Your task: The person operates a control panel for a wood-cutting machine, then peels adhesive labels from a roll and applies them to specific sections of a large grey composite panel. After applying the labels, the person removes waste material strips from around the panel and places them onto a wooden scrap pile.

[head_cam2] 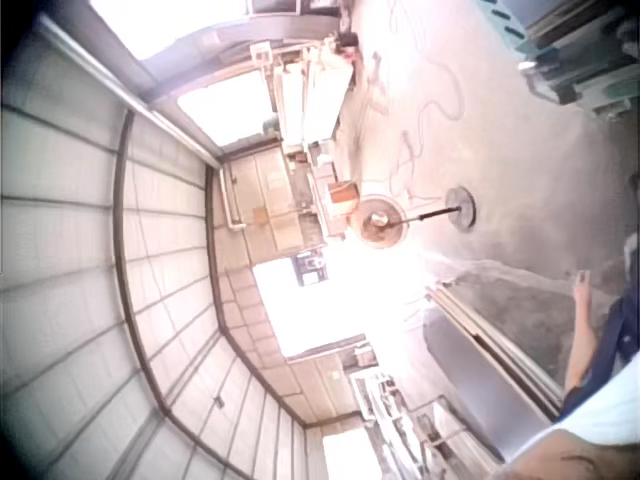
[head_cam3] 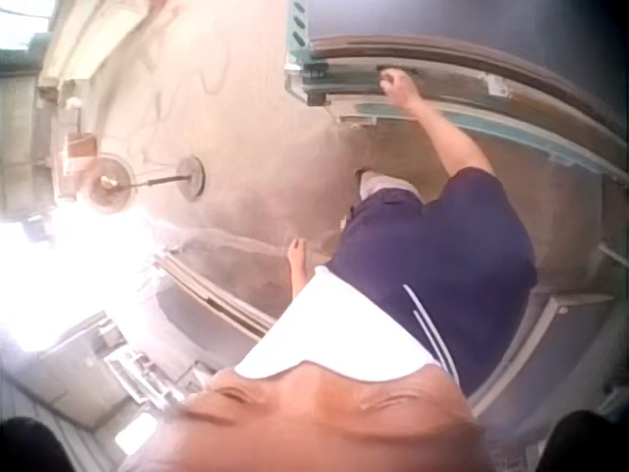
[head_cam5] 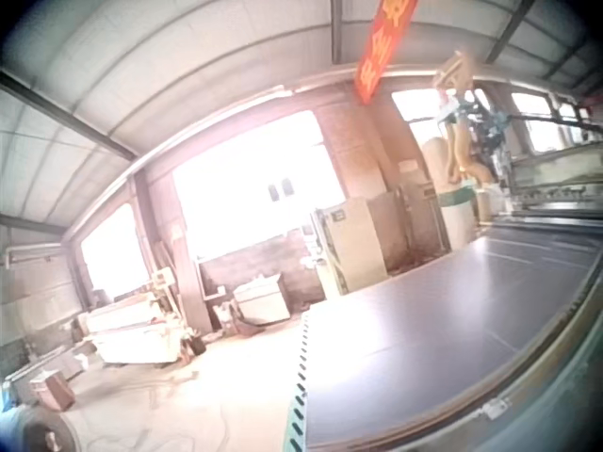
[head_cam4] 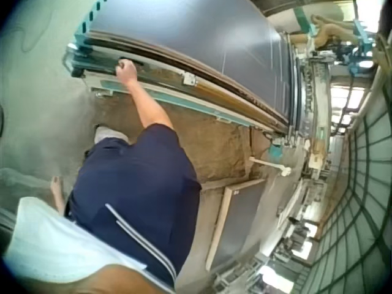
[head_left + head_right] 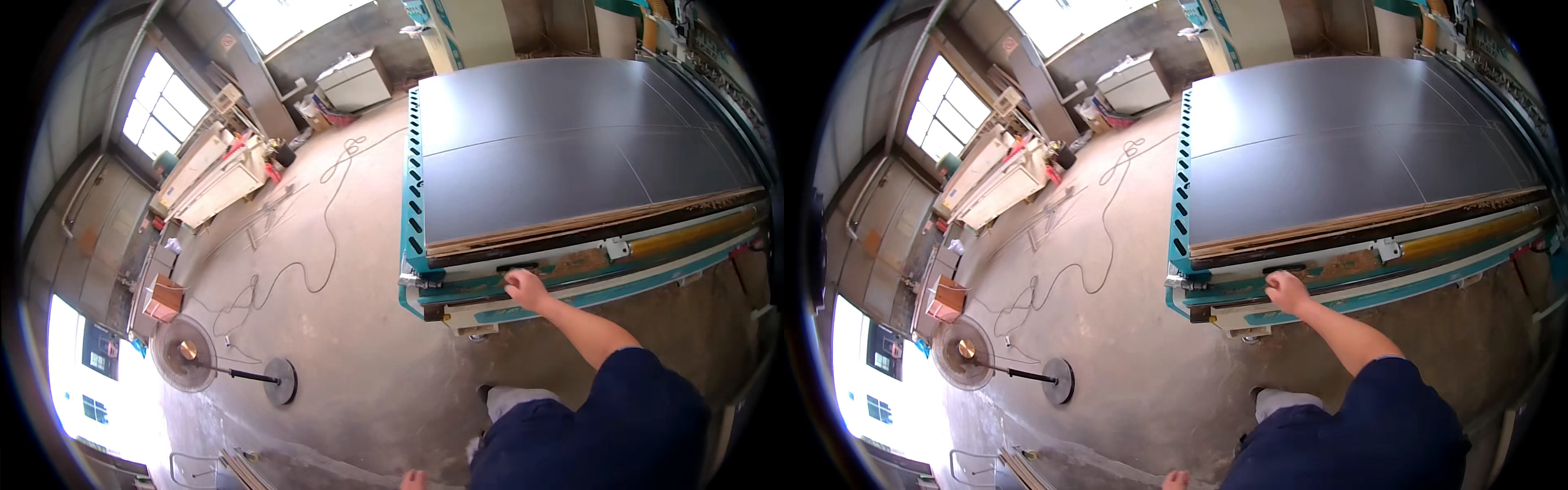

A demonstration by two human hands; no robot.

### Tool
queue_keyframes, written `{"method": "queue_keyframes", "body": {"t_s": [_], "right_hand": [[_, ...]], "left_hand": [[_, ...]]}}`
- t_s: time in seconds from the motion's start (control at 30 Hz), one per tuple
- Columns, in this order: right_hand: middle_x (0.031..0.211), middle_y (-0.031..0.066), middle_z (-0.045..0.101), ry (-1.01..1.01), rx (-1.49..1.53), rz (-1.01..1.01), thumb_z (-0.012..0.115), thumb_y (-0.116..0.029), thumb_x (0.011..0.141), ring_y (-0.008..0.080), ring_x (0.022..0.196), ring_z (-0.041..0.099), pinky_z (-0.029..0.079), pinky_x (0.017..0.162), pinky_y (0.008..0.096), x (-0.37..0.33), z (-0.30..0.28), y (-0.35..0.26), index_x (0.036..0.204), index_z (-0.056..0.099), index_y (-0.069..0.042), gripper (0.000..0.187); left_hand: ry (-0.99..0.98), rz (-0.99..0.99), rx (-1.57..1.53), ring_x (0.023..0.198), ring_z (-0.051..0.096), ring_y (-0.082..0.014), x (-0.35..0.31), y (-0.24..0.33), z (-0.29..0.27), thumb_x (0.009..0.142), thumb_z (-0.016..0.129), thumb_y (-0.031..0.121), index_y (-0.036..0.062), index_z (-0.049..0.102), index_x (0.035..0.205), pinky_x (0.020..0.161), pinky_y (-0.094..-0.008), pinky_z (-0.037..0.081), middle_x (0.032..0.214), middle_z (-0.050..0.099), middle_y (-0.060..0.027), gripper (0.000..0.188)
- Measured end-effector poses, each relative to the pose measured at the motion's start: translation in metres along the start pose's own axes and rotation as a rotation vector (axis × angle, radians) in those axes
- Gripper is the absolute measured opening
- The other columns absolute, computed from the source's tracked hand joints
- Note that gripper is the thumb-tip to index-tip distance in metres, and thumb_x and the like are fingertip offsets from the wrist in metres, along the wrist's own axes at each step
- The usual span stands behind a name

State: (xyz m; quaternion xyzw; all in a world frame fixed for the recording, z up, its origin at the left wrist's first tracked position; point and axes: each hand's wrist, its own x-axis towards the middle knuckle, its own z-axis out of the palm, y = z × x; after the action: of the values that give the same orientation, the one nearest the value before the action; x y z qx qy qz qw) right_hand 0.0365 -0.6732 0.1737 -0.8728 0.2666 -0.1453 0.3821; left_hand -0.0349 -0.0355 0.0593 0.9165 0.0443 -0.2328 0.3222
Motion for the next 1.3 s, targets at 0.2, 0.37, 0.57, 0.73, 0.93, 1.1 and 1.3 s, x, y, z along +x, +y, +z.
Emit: {"method": "queue_keyframes", "body": {"t_s": [0.2, 0.37, 0.57, 0.73, 0.93, 1.1, 1.3], "right_hand": [[0.093, 0.0163, 0.064, -0.024, 0.123, -0.038, 0.055, -0.026, 0.074, 0.0317, 0.089, 0.060, 0.048, 0.079, 0.0394, 0.083, 0.030, -0.150, 0.093, 0.067, -0.006, 0.030], [0.079, 0.0183, 0.058, -0.198, 0.180, -0.167, 0.051, -0.021, 0.079, 0.0347, 0.078, 0.057, 0.044, 0.069, 0.0434, 0.002, 0.093, -0.118, 0.079, 0.054, -0.002, 0.019], [0.092, 0.0198, 0.064, -0.219, -0.119, 1.026, 0.055, -0.033, 0.074, 0.0351, 0.087, 0.061, 0.048, 0.076, 0.0456, -0.269, 0.044, 0.028, 0.091, 0.068, -0.003, 0.037], [0.092, 0.0186, 0.064, 1.307, 0.217, 1.630, 0.054, -0.020, 0.077, 0.0370, 0.087, 0.061, 0.049, 0.075, 0.0429, -0.442, -0.004, 0.049, 0.083, 0.067, -0.005, 0.021], [0.090, 0.0087, 0.063, 0.794, 0.229, 1.556, 0.052, -0.020, 0.081, 0.0262, 0.084, 0.059, 0.048, 0.077, 0.0385, -0.544, 0.058, 0.046, 0.080, 0.065, -0.010, 0.017], [0.068, 0.0033, 0.061, 0.810, 1.019, 1.710, 0.054, -0.022, 0.086, 0.0176, 0.066, 0.060, 0.047, 0.062, 0.0330, -0.577, 0.078, 0.073, 0.077, 0.063, -0.012, 0.016], [0.073, 0.0027, 0.061, 1.306, 1.039, 1.518, 0.055, -0.025, 0.087, 0.0174, 0.066, 0.057, 0.045, 0.062, 0.0335, -0.651, -0.007, 0.156, 0.086, 0.063, -0.008, 0.018]], "left_hand": [[-0.521, 0.455, 0.272, 0.079, 0.057, -0.0293, 0.172, 0.201, 0.003, 0.081, 0.061, 0.027, 0.0040, 0.063, 0.083, 0.070, -0.0394, 0.046, 0.085, 0.062, -0.0143, 0.023], [-0.755, 0.777, 0.482, 0.075, 0.056, -0.0267, 0.287, 0.320, 0.040, 0.081, 0.060, 0.026, 0.0045, 0.062, 0.081, 0.067, -0.0379, 0.045, 0.082, 0.062, -0.0121, 0.021], [-0.947, 1.076, 0.673, 0.069, 0.056, -0.0235, 0.305, 0.438, 0.115, 0.081, 0.058, 0.024, 0.0050, 0.062, 0.080, 0.064, -0.0361, 0.045, 0.078, 0.062, -0.0094, 0.019], [-1.076, 1.266, 0.814, 0.065, 0.055, -0.0209, 0.256, 0.478, 0.194, 0.081, 0.057, 0.022, 0.0054, 0.061, 0.078, 0.061, -0.0345, 0.045, 0.074, 0.062, -0.0072, 0.018], [-1.189, 1.573, 0.753, 0.060, 0.055, -0.0177, 0.162, 0.485, 0.322, 0.081, 0.056, 0.021, 0.0060, 0.061, 0.076, 0.057, -0.0327, 0.045, 0.070, 0.062, -0.0045, 0.016], [-1.329, 1.877, 0.672, 0.078, 0.065, -0.0287, 0.020, 0.516, 0.446, 0.082, 0.056, 0.041, 0.0099, 0.066, 0.100, 0.069, -0.0381, 0.051, 0.082, 0.067, -0.0137, 0.037], [-1.394, 1.741, 1.311, 0.069, 0.058, -0.0223, -0.148, 0.550, 0.567, 0.082, 0.058, 0.037, 0.0093, 0.056, 0.092, 0.063, -0.0362, 0.047, 0.078, 0.060, -0.0129, 0.030]]}}
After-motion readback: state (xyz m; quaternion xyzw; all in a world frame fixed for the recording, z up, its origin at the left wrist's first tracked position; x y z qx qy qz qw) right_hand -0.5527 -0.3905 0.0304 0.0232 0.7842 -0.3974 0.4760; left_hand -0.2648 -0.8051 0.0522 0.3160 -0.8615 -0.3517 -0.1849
